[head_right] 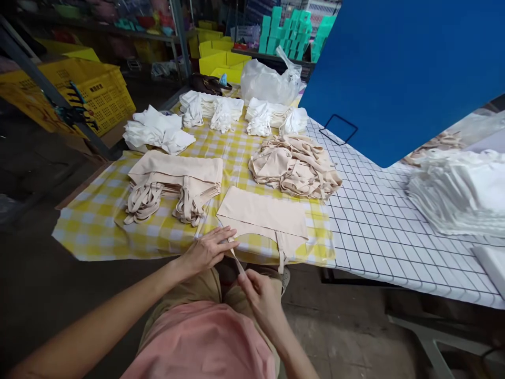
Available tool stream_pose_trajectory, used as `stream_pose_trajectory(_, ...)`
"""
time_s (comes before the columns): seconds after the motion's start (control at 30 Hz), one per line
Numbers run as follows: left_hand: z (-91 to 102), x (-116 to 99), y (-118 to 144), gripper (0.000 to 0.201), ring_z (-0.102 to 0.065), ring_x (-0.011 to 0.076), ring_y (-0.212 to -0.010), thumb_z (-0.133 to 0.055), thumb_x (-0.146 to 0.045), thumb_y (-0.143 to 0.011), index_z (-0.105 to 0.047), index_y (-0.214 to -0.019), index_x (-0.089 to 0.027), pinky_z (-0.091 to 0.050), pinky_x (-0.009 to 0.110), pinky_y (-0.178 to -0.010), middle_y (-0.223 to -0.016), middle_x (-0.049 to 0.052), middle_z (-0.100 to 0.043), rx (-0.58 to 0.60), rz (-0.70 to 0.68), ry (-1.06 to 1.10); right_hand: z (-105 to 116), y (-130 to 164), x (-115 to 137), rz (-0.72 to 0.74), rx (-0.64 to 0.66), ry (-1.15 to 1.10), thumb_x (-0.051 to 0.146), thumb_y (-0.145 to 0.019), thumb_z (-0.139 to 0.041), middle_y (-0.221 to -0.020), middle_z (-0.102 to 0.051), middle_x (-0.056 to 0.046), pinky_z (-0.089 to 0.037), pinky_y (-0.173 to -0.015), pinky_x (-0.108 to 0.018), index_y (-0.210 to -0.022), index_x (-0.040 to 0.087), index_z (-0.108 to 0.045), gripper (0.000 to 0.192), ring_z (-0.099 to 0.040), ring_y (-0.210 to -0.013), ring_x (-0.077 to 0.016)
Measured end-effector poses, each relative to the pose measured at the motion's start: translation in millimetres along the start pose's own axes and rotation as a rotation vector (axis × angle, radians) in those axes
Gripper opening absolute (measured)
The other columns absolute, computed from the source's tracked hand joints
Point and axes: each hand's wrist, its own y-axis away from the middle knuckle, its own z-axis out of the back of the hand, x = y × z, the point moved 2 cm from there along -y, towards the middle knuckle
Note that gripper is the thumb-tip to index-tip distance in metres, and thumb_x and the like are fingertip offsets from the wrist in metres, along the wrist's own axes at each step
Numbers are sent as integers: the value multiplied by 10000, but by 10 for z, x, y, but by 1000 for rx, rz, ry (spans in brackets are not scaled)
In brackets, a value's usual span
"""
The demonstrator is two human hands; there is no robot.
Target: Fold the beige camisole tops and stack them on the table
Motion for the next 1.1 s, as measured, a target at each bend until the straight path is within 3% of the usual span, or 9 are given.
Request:
stream_pose_trajectory(0.2,-10,-31,-38,339,-449,198,-1222,-582,-189,-800,-592,-1137,-232,-366,359,-1040,-1295,55,-521,-10,83,75,792,7,451,75,-50,423,500,-815,-402,-514,-479,9,-303,-457,-215,-643,172,-558,403,-421,-496,-120)
stream_pose_trajectory(0.4,57,-31,-71,259,-478,192,-1188,-604,-233,-797,-633,-1054,-226,-346,359,-1044,-1269,56,-537,31,160,178,1146,-160,690,205,-208,621,420,-785,-441,-582,-615,-29,-369,-495,-248,-731,210,-613,277,-528,-521,-164)
stream_pose_trajectory(0.5,179,-80,-184,251,-513,201,-1132,-621,-268,-783,-636,-1025,-203,-346,375,-1027,-1219,75,-563,13,210,311,1161,-234,707,252,-224,607,395,-786,-436,-588,-622,-36,-377,-489,-260,-730,221,-607,251,-540,-523,-177)
stream_pose_trajectory(0.67,413,-323,-579,349,-577,166,-971,-580,-352,-799,-593,-1102,-179,-436,256,-839,-1073,49,-638,-10,309,814,989,-346,784,302,-106,553,377,-845,-391,-676,-628,-32,-388,-537,-260,-771,219,-566,248,-544,-604,-171)
stream_pose_trajectory(0.77,450,-440,-752,301,-572,124,-663,-541,-410,-800,-657,-835,-134,-413,206,-620,-708,8,-650,71,367,1018,912,-355,808,318,-10,538,331,-881,-364,-695,-607,-13,-384,-544,-248,-870,219,-525,196,-510,-594,-148)
stream_pose_trajectory(0.87,435,-461,-780,382,-477,93,-499,-510,-461,-796,-629,-676,-119,-363,201,-547,-491,-17,-557,91,446,1198,892,-359,756,354,65,577,271,-897,-358,-777,-593,-22,-394,-558,-245,-966,219,-471,142,-503,-631,-143)
stream_pose_trajectory(1.1,410,-471,-656,453,-483,96,-431,-479,-527,-791,-624,-711,-106,-387,224,-561,-426,-13,-537,142,556,1435,732,-565,501,706,-140,932,174,-904,-349,-791,-521,-72,-392,-627,-294,-794,181,-538,219,-453,-724,-190)
